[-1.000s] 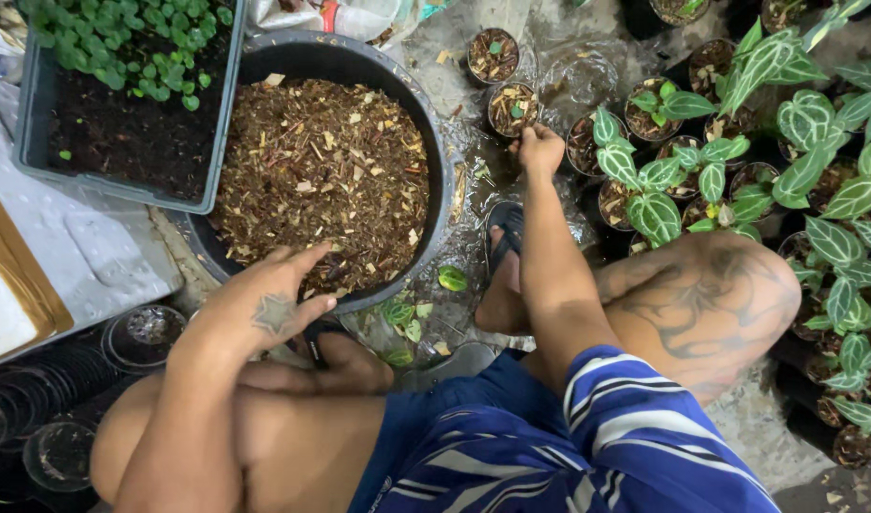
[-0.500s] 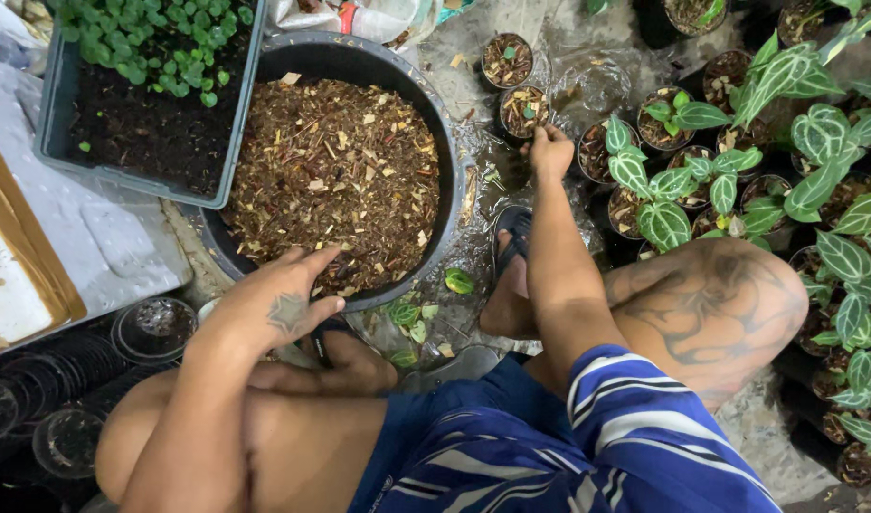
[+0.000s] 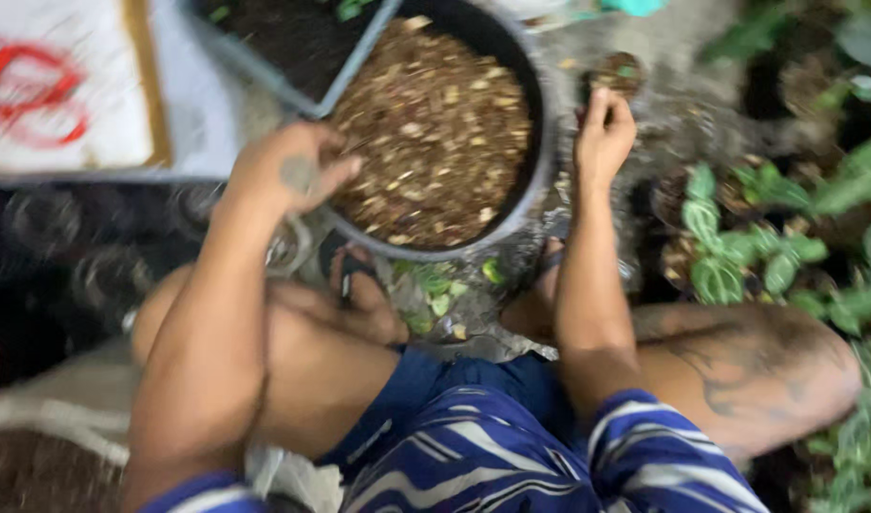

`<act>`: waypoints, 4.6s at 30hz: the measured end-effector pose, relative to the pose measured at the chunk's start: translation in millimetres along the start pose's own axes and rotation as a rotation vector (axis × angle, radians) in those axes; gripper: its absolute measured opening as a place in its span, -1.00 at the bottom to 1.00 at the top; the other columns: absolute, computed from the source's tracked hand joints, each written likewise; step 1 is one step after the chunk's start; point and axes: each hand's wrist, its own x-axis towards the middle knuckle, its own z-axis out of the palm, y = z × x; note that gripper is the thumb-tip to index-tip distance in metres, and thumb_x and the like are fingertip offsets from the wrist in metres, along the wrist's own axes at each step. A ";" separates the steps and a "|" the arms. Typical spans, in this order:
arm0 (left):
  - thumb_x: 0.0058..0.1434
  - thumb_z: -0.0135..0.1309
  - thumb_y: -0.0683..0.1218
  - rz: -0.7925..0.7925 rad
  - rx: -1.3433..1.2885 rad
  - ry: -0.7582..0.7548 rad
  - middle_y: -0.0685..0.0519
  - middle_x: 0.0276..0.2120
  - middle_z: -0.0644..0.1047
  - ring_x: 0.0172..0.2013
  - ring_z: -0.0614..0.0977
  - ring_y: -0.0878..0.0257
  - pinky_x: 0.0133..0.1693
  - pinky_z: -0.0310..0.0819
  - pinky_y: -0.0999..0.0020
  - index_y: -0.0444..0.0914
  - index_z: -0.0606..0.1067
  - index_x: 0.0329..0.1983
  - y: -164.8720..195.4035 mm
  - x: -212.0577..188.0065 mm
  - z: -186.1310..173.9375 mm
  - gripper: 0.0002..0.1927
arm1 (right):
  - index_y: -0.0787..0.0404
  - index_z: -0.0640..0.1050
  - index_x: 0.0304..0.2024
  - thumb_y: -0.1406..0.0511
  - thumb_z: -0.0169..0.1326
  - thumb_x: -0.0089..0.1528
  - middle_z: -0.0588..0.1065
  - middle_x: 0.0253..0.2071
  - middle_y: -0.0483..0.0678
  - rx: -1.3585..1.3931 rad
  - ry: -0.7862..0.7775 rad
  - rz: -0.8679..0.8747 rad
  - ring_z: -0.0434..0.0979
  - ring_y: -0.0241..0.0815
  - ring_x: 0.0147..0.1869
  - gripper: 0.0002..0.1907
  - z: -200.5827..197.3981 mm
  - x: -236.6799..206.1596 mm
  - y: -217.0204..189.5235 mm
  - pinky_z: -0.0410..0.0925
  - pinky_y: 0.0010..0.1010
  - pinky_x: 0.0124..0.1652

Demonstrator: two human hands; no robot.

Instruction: The person sits on the ground and fills small clear plastic pots with bark-based potting mix from a large tub, pressing the mix down by hand. They take small seedlings from a tray, place one into each pot, and add more mix around it, setting finished pots aside with other completed pots.

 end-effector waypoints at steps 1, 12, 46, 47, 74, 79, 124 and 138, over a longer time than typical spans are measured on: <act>0.21 0.21 0.21 -0.032 -0.025 0.035 -0.15 -0.18 0.64 -0.15 0.67 -0.12 -0.12 0.54 0.00 -0.20 0.61 0.02 -18.0 -1.9 -6.6 -0.52 | 0.32 0.60 -0.10 0.19 0.15 0.39 0.58 -0.19 -0.02 -0.106 -0.179 -0.153 0.55 -0.21 -0.15 -0.72 22.5 -21.6 -16.3 0.47 -0.37 -0.08; 0.19 0.35 0.22 0.251 -0.133 0.651 -0.12 -0.34 0.64 -0.34 0.67 -0.03 -0.29 0.54 0.09 -0.27 0.61 -0.04 -193.6 -35.2 -8.5 -0.49 | -0.04 0.55 0.07 0.01 0.24 0.06 0.18 0.44 0.05 -1.081 -1.292 -1.202 0.07 0.27 0.48 -0.46 167.5 -252.0 -44.8 -0.01 0.50 0.20; 0.27 0.04 -0.06 0.385 -0.700 1.081 0.21 -0.30 0.50 -0.24 0.64 0.27 -0.19 0.56 0.31 0.05 0.42 -0.11 -102.0 -54.6 8.4 -0.85 | 0.36 0.64 -0.23 0.33 0.35 0.00 0.59 -0.22 0.27 -0.403 -1.551 -0.893 0.61 0.27 -0.11 -0.68 514.8 -548.2 -140.7 0.46 -0.06 -0.06; 0.28 0.05 -0.05 0.375 -0.695 1.023 0.22 -0.31 0.51 -0.24 0.65 0.28 -0.18 0.57 0.31 0.06 0.43 -0.13 -104.5 -52.4 10.8 -0.86 | 0.38 0.63 -0.26 0.34 0.36 -0.02 0.59 -0.22 0.28 -0.384 -1.521 -0.924 0.61 0.29 -0.12 -0.68 517.5 -549.9 -137.2 0.46 -0.05 -0.07; -0.09 0.18 -0.18 0.513 -0.721 1.097 0.18 -0.21 0.56 -0.12 0.64 0.17 -0.09 0.56 0.28 -0.02 0.47 -0.10 -81.8 -32.6 20.3 -0.56 | 0.37 0.50 0.25 0.46 0.17 0.31 0.58 -0.19 -0.01 -0.205 -1.665 -0.396 0.52 -0.34 -0.18 -0.56 454.5 -459.0 -227.4 0.40 -0.54 -0.19; -0.10 0.23 -0.21 0.493 -0.713 1.088 0.17 -0.20 0.55 -0.12 0.64 0.14 -0.12 0.57 0.23 -0.04 0.47 -0.16 -73.0 -18.9 32.0 -0.59 | 0.39 0.50 0.00 0.40 -0.01 0.51 0.58 -0.24 -0.02 0.203 -1.695 0.220 0.62 -0.23 -0.28 -0.87 460.1 -455.8 -194.0 0.55 -0.42 -0.20; -0.10 0.25 -0.19 0.090 -0.275 0.758 -0.30 -0.40 0.56 -0.30 0.63 -0.24 -0.30 0.52 -0.06 -0.32 0.55 -0.44 -154.3 2.6 -36.6 -0.84 | 0.32 0.61 -0.12 0.50 0.28 0.34 0.44 0.16 0.10 -0.319 -1.000 -0.858 0.47 0.00 0.27 -0.90 215.4 -219.8 -186.8 0.38 -0.26 0.25; 0.05 0.14 -0.25 0.088 -0.192 0.754 -0.27 -0.33 0.57 -0.23 0.63 -0.22 -0.26 0.50 0.00 -0.28 0.55 -0.25 -165.2 19.9 -20.7 -0.82 | 0.16 0.55 0.12 0.24 0.28 0.21 0.52 0.07 0.14 -0.755 -1.205 -0.874 0.43 0.13 0.22 -0.57 279.6 -247.3 -56.7 0.28 -0.05 0.22</act>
